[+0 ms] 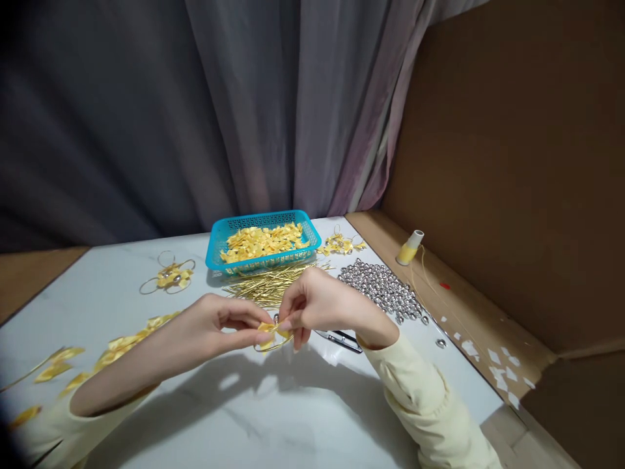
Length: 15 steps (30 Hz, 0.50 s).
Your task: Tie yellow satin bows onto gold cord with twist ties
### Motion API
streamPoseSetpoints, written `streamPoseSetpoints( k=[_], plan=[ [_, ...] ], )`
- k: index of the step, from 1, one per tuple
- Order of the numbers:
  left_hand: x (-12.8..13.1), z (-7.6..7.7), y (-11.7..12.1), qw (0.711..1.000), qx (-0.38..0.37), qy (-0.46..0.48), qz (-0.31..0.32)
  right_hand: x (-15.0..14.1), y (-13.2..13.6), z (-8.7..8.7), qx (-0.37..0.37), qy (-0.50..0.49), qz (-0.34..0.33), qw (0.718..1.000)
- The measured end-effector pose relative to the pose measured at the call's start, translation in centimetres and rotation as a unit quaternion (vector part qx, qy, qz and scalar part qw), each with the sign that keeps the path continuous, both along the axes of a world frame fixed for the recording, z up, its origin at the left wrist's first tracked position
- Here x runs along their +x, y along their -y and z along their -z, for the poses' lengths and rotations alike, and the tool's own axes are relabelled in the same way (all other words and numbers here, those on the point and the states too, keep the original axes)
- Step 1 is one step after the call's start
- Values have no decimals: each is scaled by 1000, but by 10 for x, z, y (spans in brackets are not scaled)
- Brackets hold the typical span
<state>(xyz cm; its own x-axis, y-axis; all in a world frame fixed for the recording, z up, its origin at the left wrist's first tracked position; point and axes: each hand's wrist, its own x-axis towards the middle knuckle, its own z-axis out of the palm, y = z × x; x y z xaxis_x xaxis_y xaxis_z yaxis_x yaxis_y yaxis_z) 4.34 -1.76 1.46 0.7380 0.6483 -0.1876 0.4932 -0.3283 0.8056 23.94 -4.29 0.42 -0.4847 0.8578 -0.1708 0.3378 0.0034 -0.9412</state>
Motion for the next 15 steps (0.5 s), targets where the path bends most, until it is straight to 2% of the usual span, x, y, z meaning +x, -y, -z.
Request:
streamPoseSetpoints(
  k=[4,11,15],
  plan=[
    [-2,3,6,999,49,20,9,0,-1,2,-2,-2,-10,1000],
    [-7,8,15,970,235,-30,46,-3,-2,5,-27,-16,-23,999],
    [-6,11,15,962,261,-36,71,-4,-1,5,-22,0,-32,999]
  ],
)
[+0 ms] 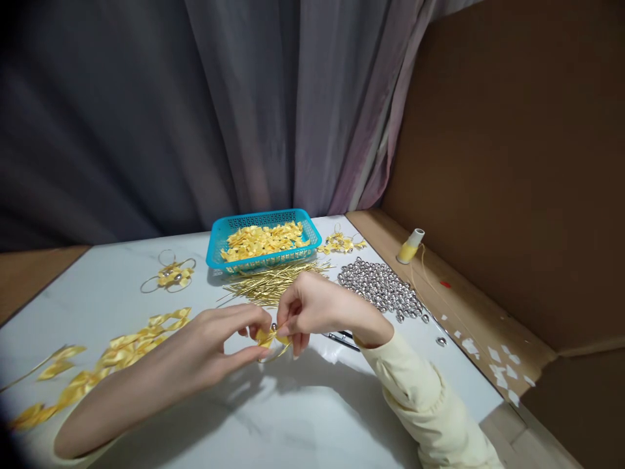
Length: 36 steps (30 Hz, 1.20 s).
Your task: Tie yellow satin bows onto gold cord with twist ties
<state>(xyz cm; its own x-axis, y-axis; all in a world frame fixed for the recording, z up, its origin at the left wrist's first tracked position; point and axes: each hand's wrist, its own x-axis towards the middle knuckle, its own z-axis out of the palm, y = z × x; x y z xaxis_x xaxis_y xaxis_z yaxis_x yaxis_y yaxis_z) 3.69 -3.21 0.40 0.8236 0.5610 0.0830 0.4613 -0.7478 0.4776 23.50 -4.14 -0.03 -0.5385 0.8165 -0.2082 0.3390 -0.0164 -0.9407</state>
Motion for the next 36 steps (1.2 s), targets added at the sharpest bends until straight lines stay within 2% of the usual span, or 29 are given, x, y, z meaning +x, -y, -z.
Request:
streamPoseSetpoints(
  k=[6,19,28,36],
  plan=[
    [2,3,-2,1000,-13,11,17,0,0,2,-7,4,-15,1000],
    [1,9,-8,999,23,3,42,-1,0,2,-6,17,-20,1000],
    [6,-3,-14,999,-40,25,28,0,0,-3,-6,21,-4,1000],
    [2,-2,-13,996,-76,35,-3,1,0,-1,-14,2,9,1000]
  ],
)
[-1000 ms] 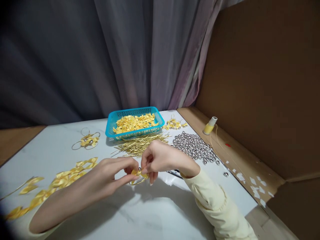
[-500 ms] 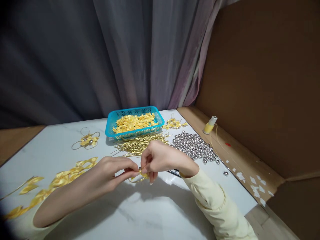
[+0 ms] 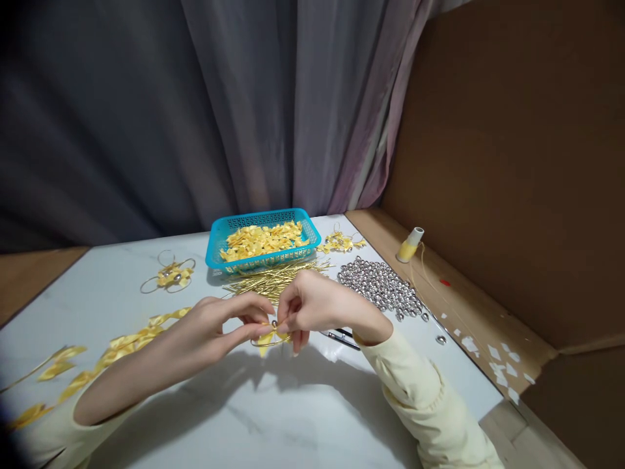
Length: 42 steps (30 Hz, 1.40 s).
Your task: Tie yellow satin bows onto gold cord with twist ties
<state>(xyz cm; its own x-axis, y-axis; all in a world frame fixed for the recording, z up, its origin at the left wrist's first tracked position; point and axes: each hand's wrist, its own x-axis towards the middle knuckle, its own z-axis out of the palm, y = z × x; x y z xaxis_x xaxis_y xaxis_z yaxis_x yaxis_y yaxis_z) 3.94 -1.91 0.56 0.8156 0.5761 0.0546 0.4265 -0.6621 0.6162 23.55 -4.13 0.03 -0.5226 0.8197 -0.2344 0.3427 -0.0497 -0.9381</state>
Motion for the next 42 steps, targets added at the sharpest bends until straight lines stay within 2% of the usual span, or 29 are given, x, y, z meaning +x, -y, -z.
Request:
streamPoseSetpoints(
  k=[6,17,21,26,28,31,37,42],
  plan=[
    [-1,-1,3,1000,-5,-3,-1,2,-3,5,4,-12,-18,1000],
    [0,-2,3,1000,-22,20,-6,4,-2,2,-10,-21,0,1000],
    [1,-2,3,996,-75,40,-23,3,-2,1,-3,-28,2,1000],
    [5,-2,-1,976,-184,90,-69,4,1,-5,24,-17,25,999],
    [7,-3,-3,968,-223,84,-82,5,4,-8,47,-5,39,998],
    [8,-6,-6,964,-255,34,-68,6,8,-12,74,14,56,996],
    [6,-7,-6,978,-205,14,-31,6,9,-15,78,8,47,996],
    [4,-8,-5,994,-107,18,-1,7,7,-16,70,10,38,997]
  ],
)
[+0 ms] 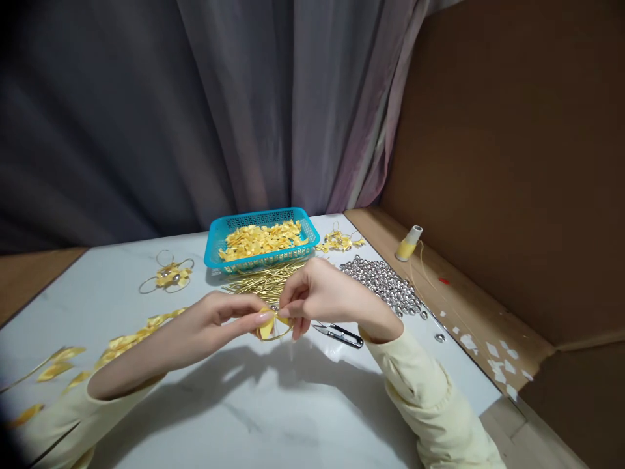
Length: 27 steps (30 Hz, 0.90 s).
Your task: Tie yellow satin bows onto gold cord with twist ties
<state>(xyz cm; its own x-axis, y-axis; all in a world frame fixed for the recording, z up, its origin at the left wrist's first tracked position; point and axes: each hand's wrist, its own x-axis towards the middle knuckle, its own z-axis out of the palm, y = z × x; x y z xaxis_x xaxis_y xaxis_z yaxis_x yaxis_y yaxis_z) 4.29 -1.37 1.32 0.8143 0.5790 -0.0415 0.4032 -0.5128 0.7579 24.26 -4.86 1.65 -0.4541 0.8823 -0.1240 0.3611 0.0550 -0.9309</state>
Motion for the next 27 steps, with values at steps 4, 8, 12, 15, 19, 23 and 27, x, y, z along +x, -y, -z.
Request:
streamPoseSetpoints(
  k=[4,8,12,15,19,23,27],
  plan=[
    [-1,0,-1,1000,19,-1,-5,1,1,0,7,-25,-5,1000],
    [-2,0,-1,1000,-5,3,-12,1,2,1,17,-51,-13,998],
    [-1,-1,-1,999,-27,14,-15,0,2,0,22,-50,-20,998],
    [-1,-2,0,999,-31,16,-15,-1,2,-1,13,-45,-9,999],
    [-1,-3,0,999,-29,10,-17,-1,2,-2,3,-49,5,999],
    [-2,-2,0,999,-34,7,-21,0,3,-2,9,-39,5,999],
    [-1,-1,0,999,-41,1,-22,0,2,0,21,-35,2,999]
  ],
)
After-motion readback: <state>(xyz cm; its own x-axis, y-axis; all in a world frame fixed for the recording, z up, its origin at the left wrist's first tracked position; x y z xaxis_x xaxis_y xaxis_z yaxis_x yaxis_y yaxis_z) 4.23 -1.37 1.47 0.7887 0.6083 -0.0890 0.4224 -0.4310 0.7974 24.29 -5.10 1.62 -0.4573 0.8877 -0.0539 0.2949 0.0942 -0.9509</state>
